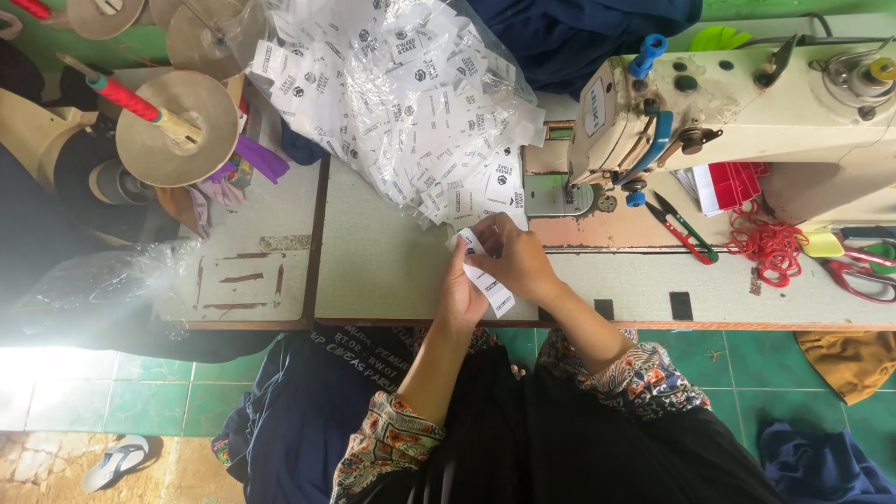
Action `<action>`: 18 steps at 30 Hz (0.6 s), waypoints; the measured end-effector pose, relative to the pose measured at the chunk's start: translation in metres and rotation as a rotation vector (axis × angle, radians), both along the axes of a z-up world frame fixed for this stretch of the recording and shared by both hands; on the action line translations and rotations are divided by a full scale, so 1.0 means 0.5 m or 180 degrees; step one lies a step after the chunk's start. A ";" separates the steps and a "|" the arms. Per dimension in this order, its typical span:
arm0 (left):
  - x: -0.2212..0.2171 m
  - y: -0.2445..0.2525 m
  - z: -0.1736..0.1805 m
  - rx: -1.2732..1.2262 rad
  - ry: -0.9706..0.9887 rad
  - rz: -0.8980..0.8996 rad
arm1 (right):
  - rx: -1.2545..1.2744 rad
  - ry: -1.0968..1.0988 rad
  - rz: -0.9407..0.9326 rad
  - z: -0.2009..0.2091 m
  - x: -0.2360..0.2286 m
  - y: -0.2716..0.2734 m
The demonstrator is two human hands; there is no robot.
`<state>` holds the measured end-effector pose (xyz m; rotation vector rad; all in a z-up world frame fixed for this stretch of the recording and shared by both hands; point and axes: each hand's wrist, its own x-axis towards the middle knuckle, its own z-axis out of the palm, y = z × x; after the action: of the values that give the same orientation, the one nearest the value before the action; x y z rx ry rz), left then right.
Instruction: The person is sorting and organizing a large pile of clothing labels on a sewing machine table.
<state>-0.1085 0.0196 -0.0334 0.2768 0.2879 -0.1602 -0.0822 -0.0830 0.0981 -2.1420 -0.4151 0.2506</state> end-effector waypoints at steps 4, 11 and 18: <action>-0.001 0.002 0.030 0.0151 0.0117 0.0045 | 0.0080 -0.0033 -0.0038 -0.015 -0.002 -0.001; -0.006 -0.004 0.026 0.0101 -0.0051 0.0098 | 0.0209 -0.0150 -0.0237 -0.033 -0.011 -0.002; -0.004 0.014 0.073 0.0516 -0.0229 0.0254 | 0.0541 -0.0571 -0.0079 -0.036 -0.011 -0.019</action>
<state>-0.1106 0.0266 0.0033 0.4303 0.2406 -0.0479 -0.0879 -0.0927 0.0803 -2.0074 -0.4948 0.0080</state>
